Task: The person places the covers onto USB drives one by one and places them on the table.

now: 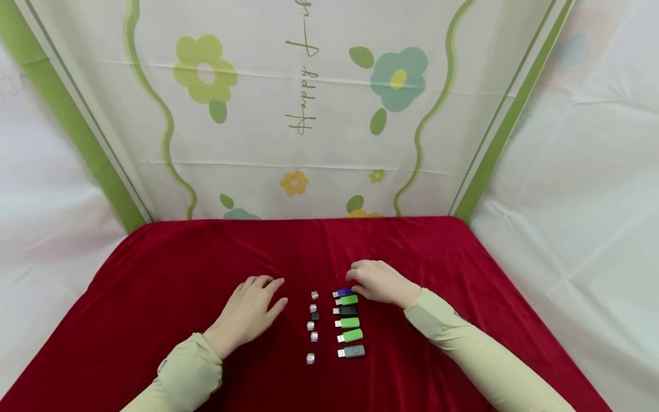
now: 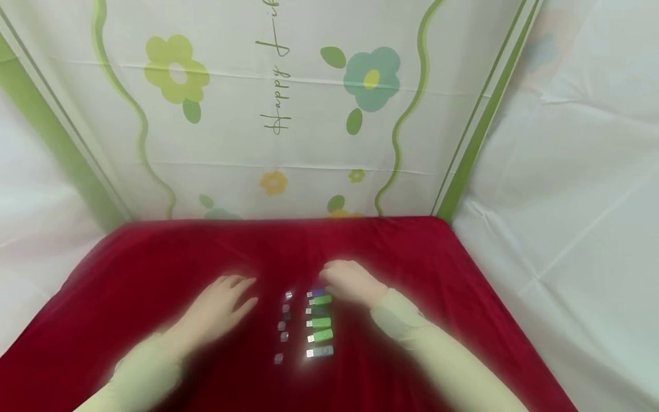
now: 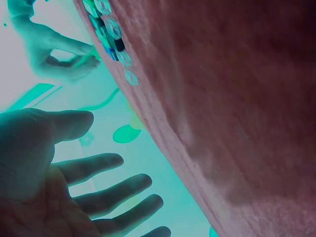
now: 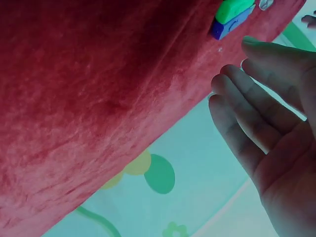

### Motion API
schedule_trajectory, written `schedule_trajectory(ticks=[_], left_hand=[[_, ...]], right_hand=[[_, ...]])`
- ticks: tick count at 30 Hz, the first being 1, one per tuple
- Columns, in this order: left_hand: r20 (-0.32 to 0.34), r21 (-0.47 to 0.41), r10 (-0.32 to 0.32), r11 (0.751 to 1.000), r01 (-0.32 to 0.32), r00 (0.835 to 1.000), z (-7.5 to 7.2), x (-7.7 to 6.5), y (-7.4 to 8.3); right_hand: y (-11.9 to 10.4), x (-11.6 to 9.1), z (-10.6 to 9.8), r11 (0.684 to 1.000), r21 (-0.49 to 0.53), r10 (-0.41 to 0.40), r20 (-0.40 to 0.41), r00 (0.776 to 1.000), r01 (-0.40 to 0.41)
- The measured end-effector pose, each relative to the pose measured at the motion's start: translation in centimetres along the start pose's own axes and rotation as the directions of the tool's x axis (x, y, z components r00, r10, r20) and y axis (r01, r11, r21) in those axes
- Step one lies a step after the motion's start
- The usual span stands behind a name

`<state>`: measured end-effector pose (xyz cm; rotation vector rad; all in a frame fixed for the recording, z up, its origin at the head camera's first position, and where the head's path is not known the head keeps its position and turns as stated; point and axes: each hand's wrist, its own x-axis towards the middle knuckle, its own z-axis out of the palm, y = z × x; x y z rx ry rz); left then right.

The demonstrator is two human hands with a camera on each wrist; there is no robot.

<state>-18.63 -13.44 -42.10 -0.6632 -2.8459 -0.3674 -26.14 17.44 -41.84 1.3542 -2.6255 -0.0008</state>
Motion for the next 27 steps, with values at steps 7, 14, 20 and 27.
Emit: schedule_trajectory(ticks=[7,14,20,27], left_hand=[[-0.002,0.011,0.010,1.000,-0.010,1.000,-0.4,-0.7,0.6],[-0.003,0.012,0.002,1.000,-0.002,1.000,-0.7,-1.3,1.0],[0.001,0.023,0.001,1.000,-0.001,1.000,-0.9,-1.4,1.4],[0.004,0.033,0.012,0.999,-0.012,1.000,-0.9,-1.3,1.6]], right_hand=[[-0.4,1.1,0.0,0.998,-0.003,-0.066,0.052,0.996,0.066],[-0.6,1.4,0.0,0.994,-0.035,-0.097,0.137,0.986,0.103],[-0.9,1.7,0.3,0.992,-0.045,-0.110,0.173,0.979,0.120],[-1.1,2.6,0.2,0.986,-0.074,-0.134,0.198,0.971,0.151]])
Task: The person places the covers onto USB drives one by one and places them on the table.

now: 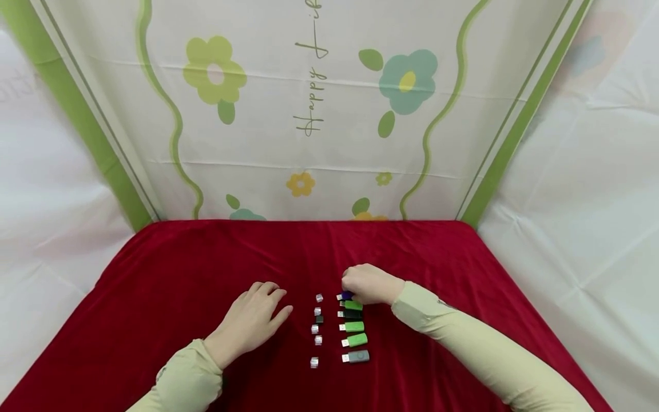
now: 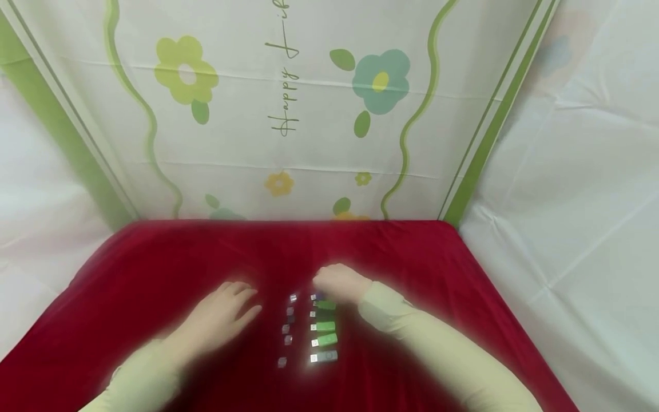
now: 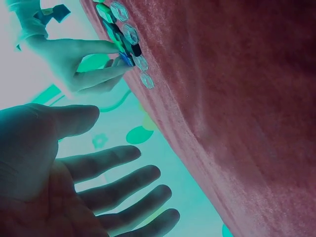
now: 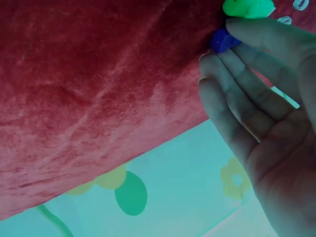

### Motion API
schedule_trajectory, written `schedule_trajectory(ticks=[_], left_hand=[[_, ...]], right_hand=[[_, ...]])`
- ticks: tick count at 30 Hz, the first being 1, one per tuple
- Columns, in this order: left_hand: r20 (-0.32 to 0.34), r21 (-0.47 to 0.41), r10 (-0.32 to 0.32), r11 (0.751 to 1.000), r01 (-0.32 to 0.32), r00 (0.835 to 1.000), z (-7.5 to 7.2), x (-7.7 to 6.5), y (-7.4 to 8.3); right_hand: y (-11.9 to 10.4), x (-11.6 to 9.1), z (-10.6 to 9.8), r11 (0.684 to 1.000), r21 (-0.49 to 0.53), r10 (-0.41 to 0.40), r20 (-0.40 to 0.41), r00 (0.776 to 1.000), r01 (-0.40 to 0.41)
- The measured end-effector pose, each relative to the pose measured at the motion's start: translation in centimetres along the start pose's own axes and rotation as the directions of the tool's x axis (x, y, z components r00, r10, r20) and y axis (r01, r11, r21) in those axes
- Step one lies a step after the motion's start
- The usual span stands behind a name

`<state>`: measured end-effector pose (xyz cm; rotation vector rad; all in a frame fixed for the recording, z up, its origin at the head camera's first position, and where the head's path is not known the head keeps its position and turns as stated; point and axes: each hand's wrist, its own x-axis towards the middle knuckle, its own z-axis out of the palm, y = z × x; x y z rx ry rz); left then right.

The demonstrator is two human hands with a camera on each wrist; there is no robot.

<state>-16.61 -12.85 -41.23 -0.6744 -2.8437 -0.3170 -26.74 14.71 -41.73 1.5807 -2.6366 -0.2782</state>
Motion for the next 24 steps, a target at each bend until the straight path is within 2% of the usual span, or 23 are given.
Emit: schedule_trajectory(ticks=[6,11,18,24], left_hand=[[0.004,0.014,-0.003,1.000,0.002,1.000,0.0,0.0,0.0],[0.003,0.012,0.004,1.000,-0.004,1.000,-0.1,0.0,0.0],[0.028,0.005,0.017,1.000,-0.017,0.999,-0.4,0.2,0.6],[0.034,0.004,0.036,0.999,-0.036,0.999,-0.6,0.5,1.2]], right_hand=[[0.1,0.5,-0.2,1.000,0.020,0.022,0.012,1.000,-0.022],[0.4,0.1,-0.7,0.996,0.052,0.073,-0.044,0.996,-0.071],[0.3,-1.0,-2.4,0.974,0.174,0.174,-0.172,0.970,-0.144],[-0.6,-1.9,-3.4,0.956,0.224,0.235,-0.198,0.952,-0.189]])
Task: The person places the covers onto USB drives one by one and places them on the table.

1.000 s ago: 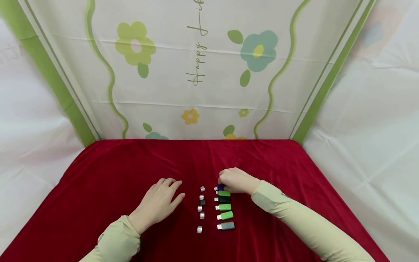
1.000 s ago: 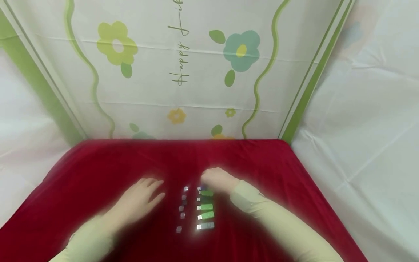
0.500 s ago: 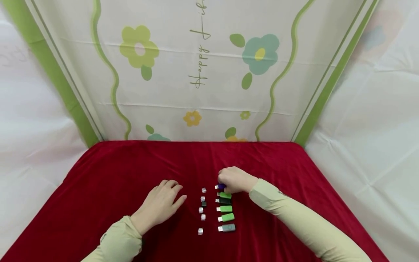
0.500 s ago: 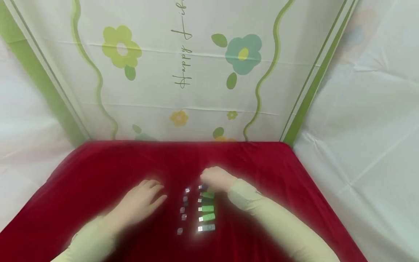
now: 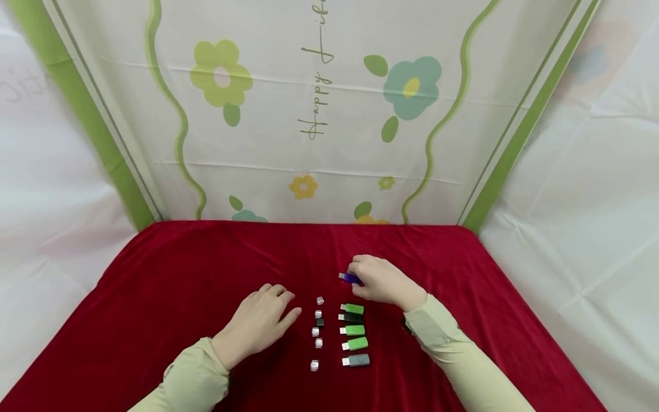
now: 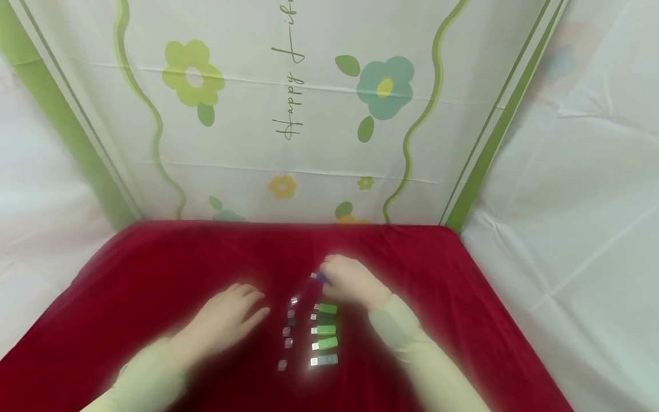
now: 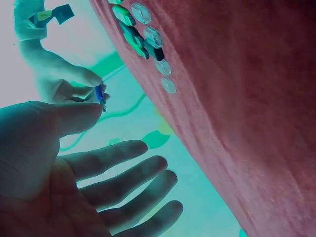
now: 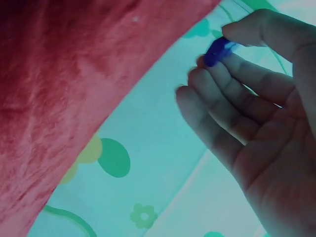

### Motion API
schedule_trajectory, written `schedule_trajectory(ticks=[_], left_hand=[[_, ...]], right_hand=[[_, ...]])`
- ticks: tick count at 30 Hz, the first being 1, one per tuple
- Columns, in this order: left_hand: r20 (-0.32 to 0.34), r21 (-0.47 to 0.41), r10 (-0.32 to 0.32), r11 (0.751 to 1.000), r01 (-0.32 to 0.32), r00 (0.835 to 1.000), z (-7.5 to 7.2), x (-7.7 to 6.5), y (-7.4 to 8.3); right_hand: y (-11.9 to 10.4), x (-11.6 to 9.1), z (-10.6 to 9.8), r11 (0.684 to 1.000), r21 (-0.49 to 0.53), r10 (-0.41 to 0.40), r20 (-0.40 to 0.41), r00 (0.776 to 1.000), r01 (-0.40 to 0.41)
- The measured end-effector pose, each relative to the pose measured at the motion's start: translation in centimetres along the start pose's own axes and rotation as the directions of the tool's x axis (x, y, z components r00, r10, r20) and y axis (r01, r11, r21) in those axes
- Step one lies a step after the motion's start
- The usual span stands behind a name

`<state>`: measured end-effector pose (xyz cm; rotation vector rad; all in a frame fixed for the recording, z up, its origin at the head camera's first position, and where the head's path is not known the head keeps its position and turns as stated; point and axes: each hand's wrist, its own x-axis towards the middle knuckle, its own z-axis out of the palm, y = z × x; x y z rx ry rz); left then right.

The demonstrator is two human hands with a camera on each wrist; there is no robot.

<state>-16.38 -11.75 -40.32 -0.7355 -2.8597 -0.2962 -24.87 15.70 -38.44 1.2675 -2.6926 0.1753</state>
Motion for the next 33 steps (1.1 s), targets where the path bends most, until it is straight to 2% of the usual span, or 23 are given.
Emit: schedule_trajectory(ticks=[7,13,18,25,29,33], left_hand=[[-0.022,-0.004,0.054,0.999,-0.054,0.998,0.0,0.1,0.7],[-0.031,0.007,0.067,0.998,-0.067,0.997,0.1,0.9,1.0],[-0.026,-0.008,0.074,0.997,-0.074,0.997,0.2,1.3,1.2],[-0.023,-0.040,0.061,0.997,-0.062,0.998,0.6,1.5,1.4],[-0.025,-0.042,0.058,0.997,-0.059,0.998,0.8,1.9,1.3],[-0.025,-0.036,0.082,0.996,-0.083,0.996,1.1,2.8,1.4]], right_hand=[[-0.7,-1.4,-0.2,0.995,0.095,0.045,-0.007,0.999,-0.044],[-1.2,-2.3,-0.3,0.984,0.165,0.074,-0.021,0.997,-0.070],[-2.3,-3.2,-1.3,0.974,0.218,0.074,-0.068,0.995,-0.057],[-3.5,-4.0,-2.9,0.986,0.167,0.051,-0.151,0.987,-0.025],[-3.8,-4.0,-3.0,0.990,0.139,0.028,-0.156,0.987,-0.007],[-3.9,-3.9,-3.0,0.991,0.135,0.024,-0.145,0.989,-0.004]])
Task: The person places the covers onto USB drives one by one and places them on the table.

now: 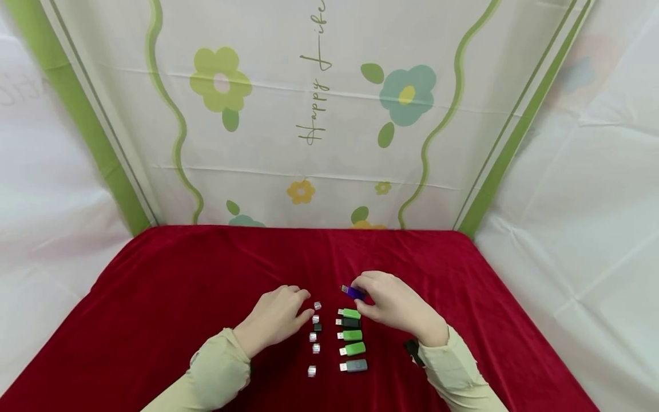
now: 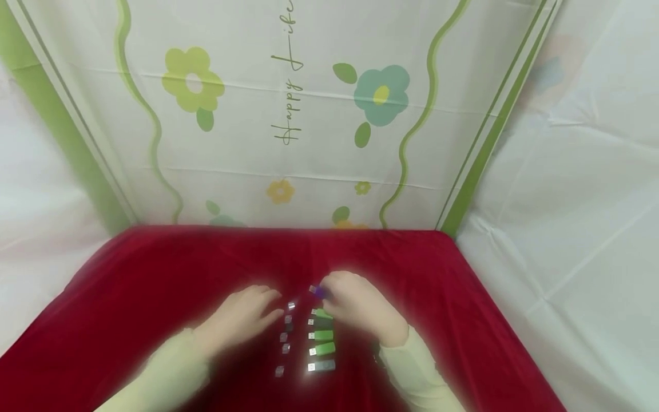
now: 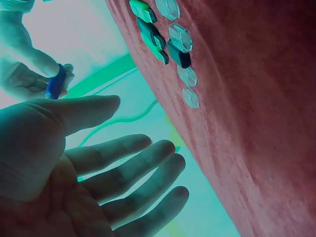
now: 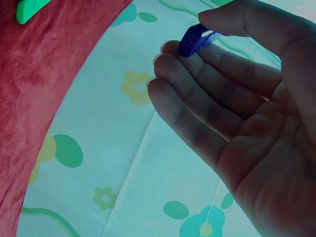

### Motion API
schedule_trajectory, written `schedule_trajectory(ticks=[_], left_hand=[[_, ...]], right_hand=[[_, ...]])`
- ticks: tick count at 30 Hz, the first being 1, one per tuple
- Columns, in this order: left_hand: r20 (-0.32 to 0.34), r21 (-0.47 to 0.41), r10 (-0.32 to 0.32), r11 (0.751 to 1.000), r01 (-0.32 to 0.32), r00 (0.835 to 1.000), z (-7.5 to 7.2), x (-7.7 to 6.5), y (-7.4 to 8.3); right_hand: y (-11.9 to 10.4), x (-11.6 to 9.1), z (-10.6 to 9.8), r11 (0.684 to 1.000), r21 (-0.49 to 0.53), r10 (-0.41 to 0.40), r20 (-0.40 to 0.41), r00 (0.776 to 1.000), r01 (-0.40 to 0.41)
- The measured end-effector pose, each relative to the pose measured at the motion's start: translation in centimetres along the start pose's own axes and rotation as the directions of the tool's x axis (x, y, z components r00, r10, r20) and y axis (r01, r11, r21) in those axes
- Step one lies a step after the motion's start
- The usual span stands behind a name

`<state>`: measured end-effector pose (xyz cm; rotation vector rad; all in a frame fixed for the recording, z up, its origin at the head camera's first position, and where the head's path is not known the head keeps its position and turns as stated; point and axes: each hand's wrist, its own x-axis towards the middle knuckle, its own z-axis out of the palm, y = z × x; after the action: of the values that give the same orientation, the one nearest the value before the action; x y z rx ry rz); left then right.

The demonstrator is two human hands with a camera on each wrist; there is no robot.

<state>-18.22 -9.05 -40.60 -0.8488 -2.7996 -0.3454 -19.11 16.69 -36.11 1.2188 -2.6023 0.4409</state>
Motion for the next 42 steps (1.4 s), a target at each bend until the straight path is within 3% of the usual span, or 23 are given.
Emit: schedule_trajectory(ticks=[6,14,19,23,42], left_hand=[[0.014,-0.030,0.021,0.999,-0.021,1.000,1.1,1.7,-0.6],[0.098,-0.040,0.022,0.999,-0.018,0.995,2.6,3.9,-1.3],[0.136,-0.064,0.075,0.996,-0.067,0.988,3.8,4.9,-0.9],[0.164,-0.068,0.106,0.993,-0.096,0.981,4.6,5.4,-0.9],[0.193,-0.040,0.170,0.985,-0.165,0.966,3.9,6.4,-1.8]], right_hand=[[0.1,0.1,0.3,1.000,-0.008,0.004,-0.001,1.000,-0.004],[-0.2,0.2,0.1,1.000,-0.013,0.008,-0.014,1.000,-0.008],[-0.4,-0.9,-0.4,0.999,-0.003,0.049,-0.019,0.999,-0.049],[-0.5,-1.2,-0.4,1.000,-0.008,0.029,-0.023,0.999,-0.029],[-0.1,-0.1,0.2,1.000,0.011,-0.002,-0.012,1.000,0.002]])
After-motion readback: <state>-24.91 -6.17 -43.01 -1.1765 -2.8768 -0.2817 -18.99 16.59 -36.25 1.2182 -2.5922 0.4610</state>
